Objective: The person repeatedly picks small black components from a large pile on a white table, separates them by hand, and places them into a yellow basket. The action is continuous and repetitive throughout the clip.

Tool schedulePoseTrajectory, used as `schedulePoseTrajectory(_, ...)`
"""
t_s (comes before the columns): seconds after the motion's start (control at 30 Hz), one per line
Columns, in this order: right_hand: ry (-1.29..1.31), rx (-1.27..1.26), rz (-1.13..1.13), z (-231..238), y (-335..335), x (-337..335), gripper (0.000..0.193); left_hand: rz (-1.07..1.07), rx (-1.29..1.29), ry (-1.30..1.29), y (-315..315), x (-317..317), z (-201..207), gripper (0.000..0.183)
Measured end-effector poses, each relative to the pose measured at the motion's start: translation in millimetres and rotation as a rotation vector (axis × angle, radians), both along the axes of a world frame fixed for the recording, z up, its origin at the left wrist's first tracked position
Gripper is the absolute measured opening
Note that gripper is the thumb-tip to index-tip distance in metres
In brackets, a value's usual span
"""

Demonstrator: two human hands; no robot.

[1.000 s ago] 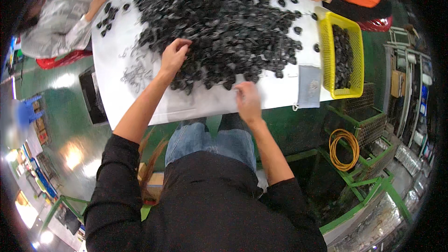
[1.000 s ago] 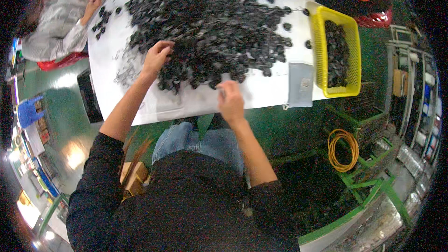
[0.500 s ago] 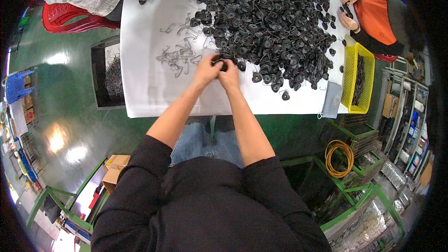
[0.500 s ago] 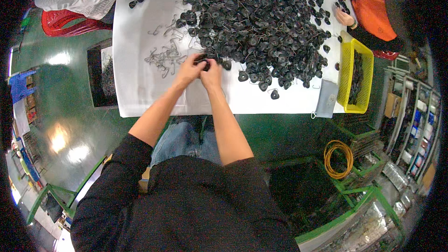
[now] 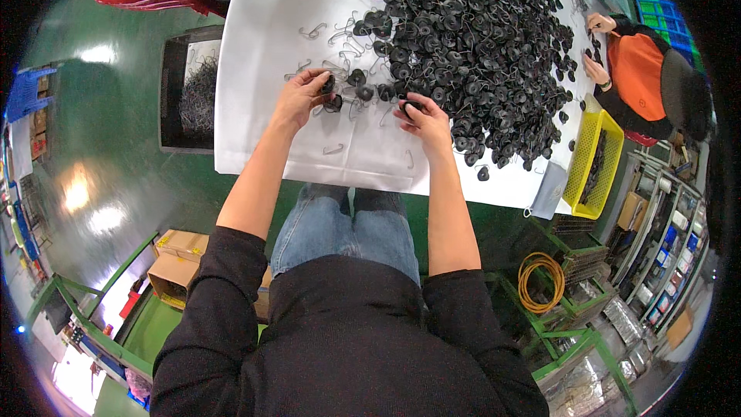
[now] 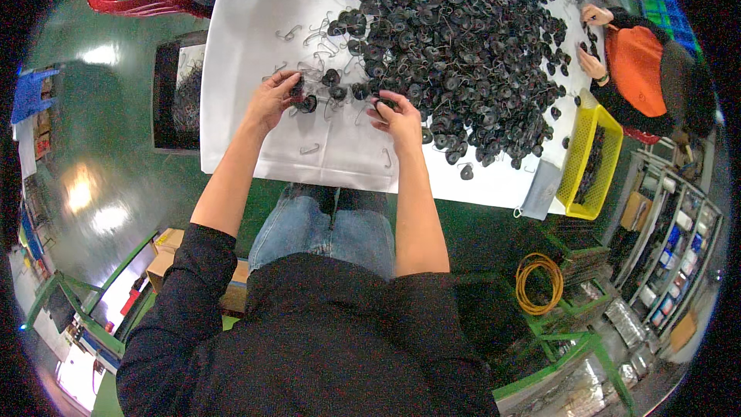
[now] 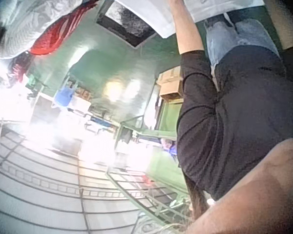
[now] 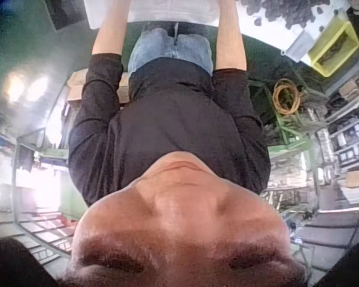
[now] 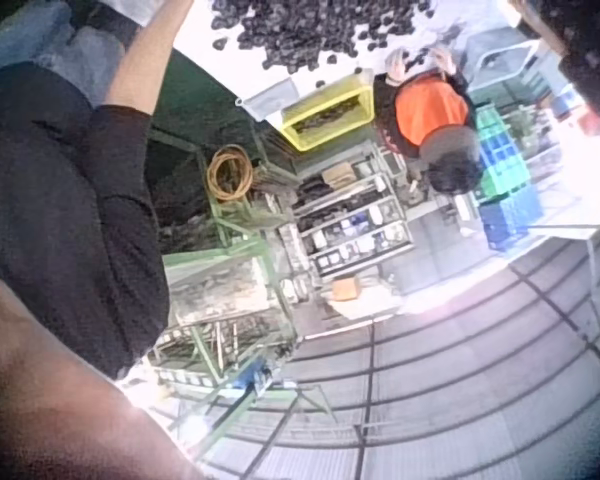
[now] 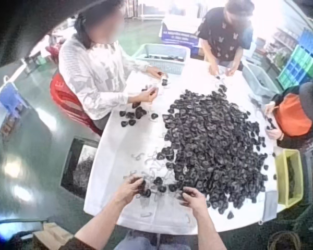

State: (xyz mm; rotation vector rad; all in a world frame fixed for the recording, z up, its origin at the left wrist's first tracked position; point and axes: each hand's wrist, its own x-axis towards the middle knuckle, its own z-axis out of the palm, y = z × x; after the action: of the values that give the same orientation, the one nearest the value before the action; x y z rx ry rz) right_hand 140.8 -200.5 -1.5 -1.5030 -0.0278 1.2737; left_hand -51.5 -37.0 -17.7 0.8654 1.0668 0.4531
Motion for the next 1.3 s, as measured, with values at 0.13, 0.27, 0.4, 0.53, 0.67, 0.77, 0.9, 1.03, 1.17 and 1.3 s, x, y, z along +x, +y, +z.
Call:
schedulePoseTrajectory(0.13, -0.006, 0.003, 0.029, -0.2, -8.5, 9.2, 0.018, -0.224, 0.319, 0.234, 2.3, 0.4, -6.0, 0.011)
schedulePoseTrajectory(0.27, -0.353, -0.173, 0.254, -10.5, 5.1, 4.4, 0.020, -0.389, 0.720, 0.693, 7.9, -7.2, -10.3, 0.013)
schedulePoseTrajectory(0.4, -1.061, -0.358, 0.520, -19.9, 29.7, -17.3, 0.027, -0.337, 0.465, 0.370, 6.3, -13.6, -6.5, 0.019)
schedulePoseTrajectory(0.53, -1.156, -0.239, 0.561, -26.0, 56.1, -35.0, 0.032, -0.304, 0.306, 0.289, 5.4, -21.4, 0.5, 0.017)
schedulePoseTrajectory(0.67, -1.227, -0.228, 0.697, -26.1, 75.0, -42.9, 0.035, -0.256, 0.178, 0.274, 3.6, -30.6, 3.9, 0.014)
schedulePoseTrajectory(0.77, -0.869, -0.117, 0.639, -13.0, 77.4, -29.6, 0.026, -0.207, 0.119, 0.210, 6.9, -37.0, 7.6, 0.017)
schedulePoseTrajectory(0.9, 0.181, 0.210, 0.250, 16.7, 52.2, -4.1, 0.018, -0.156, 0.010, 0.050, 8.6, -44.5, 19.9, 0.020)
schedulePoseTrajectory(1.03, 0.201, 0.233, 0.238, 24.1, 59.0, -14.9, 0.019, -0.157, -0.056, -0.037, 6.4, -42.9, 35.9, 0.019)
schedulePoseTrajectory(1.17, -0.273, 0.168, 0.700, 22.1, 81.9, -45.6, 0.024, -0.089, -0.088, -0.120, 4.6, -37.2, 49.3, 0.018)
schedulePoseTrajectory(1.3, -0.483, 0.204, 0.673, 28.2, 87.0, -64.0, 0.027, -0.084, -0.084, -0.170, 7.0, -33.7, 57.3, 0.017)
